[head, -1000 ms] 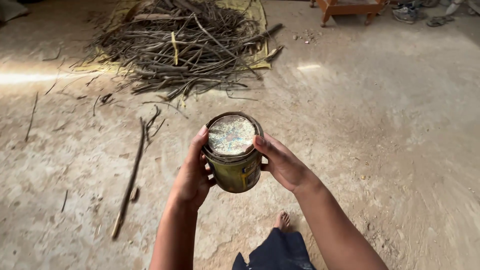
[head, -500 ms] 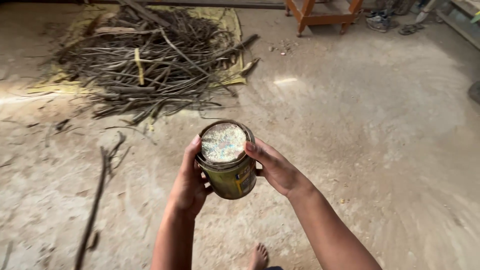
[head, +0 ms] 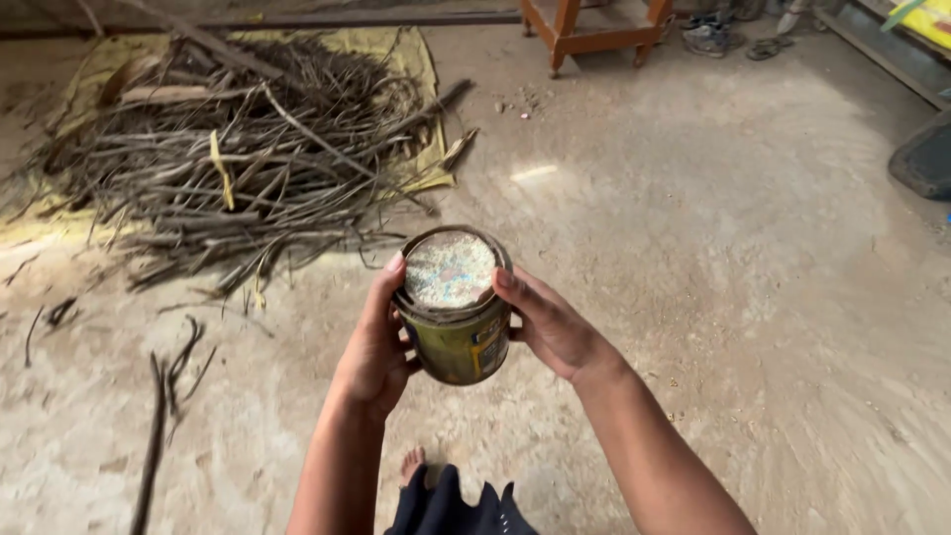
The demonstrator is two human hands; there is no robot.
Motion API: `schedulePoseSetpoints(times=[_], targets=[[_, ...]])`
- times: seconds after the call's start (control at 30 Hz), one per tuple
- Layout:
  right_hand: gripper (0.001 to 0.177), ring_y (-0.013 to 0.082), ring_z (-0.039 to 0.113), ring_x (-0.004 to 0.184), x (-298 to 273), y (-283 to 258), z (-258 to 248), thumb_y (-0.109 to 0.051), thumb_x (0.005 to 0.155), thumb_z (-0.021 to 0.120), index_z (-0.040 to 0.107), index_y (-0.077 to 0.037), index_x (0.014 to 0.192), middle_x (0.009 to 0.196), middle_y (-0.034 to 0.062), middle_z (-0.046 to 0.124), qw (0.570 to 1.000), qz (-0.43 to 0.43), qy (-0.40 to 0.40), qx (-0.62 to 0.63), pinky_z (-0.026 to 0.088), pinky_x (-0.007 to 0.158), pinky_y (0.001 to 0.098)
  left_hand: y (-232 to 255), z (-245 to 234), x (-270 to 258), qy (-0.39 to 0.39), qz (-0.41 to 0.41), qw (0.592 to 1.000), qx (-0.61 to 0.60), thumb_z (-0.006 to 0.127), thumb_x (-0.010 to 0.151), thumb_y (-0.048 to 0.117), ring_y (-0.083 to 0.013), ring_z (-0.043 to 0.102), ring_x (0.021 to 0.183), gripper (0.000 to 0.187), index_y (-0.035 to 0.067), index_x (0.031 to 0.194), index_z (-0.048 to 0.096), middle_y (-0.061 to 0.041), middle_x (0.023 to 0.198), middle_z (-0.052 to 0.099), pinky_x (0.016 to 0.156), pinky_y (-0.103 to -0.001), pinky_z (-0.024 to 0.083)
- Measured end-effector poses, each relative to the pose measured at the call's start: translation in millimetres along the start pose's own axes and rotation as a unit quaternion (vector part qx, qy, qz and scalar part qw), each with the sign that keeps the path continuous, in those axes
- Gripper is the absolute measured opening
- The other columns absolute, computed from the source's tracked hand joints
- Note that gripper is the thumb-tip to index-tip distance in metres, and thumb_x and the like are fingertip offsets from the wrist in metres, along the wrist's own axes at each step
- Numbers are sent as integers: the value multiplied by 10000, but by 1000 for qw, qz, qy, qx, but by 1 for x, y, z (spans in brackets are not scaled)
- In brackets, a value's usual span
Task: Use a wrench on a canister and then open a tin can.
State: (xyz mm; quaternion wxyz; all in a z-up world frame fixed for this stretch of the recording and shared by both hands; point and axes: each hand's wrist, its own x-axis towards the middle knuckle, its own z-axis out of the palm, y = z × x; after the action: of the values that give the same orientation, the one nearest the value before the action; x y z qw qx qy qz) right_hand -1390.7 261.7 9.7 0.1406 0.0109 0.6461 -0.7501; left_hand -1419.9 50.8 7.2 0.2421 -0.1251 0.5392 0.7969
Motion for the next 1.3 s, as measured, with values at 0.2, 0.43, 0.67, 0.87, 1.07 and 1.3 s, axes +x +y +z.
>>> schedulePoseSetpoints(times=[0.2, 0.43, 0.67, 0.87, 1.07, 1.3], targets=[[1261, 284, 454, 1372, 59, -37, -1, -862, 609, 684, 364, -107, 1567, 1488, 144, 509, 998, -50, 44, -6, 395, 1058, 517, 72, 11, 57, -55, 12, 997, 43, 578, 657, 739, -342, 555, 1207, 948, 267, 1476, 500, -132, 1380, 592, 1005, -505, 442], [1211, 265, 441, 1383, 120, -59, 0, -846, 636, 680, 375, -131, 1565, 1508, 125, 505, 992, -76, 104, -12, 386, 1052, 494, 116, -2, 144, -116, 7, 991, 60, 581, 722, 749, -336, 549, 1230, 932, 190, 1466, 514, -142, 1405, 572, 1029, -510, 435], [1200, 277, 439, 1399, 139, -59, -17, -834, 636, 687, 366, -145, 1564, 1514, 126, 503, 982, -72, 177, -1, 396, 1059, 522, 126, 20, 196, -177, -42, 980, 87, 586, 722, 733, -286, 585, 1106, 851, 191, 1378, 586, -129, 1300, 637, 977, -480, 458], [1213, 288, 403, 1436, 131, -62, -47, -836, 625, 693, 363, -148, 1568, 1545, 124, 481, 967, -74, 243, 17, 358, 1091, 547, 118, 61, 226, -232, -63, 964, 112, 587, 726, 747, -292, 570, 1109, 878, 151, 1370, 612, -141, 1304, 631, 971, -488, 457], [1206, 304, 343, 1464, 131, -56, -104, -817, 610, 704, 359, -183, 1575, 1566, 107, 453, 957, -81, 275, 43, 304, 1094, 618, 109, 114, 249, -240, -78, 957, 140, 563, 725, 764, -347, 606, 1180, 917, 132, 1388, 592, -171, 1362, 631, 979, -526, 479], [1135, 285, 374, 1447, 105, -75, -198, -792, 655, 704, 399, -170, 1553, 1552, 101, 473, 952, -87, 281, 80, 336, 1094, 573, 89, 215, 270, -245, -80, 954, 155, 571, 756, 733, -277, 588, 1098, 833, 160, 1360, 609, -130, 1287, 638, 956, -483, 463]])
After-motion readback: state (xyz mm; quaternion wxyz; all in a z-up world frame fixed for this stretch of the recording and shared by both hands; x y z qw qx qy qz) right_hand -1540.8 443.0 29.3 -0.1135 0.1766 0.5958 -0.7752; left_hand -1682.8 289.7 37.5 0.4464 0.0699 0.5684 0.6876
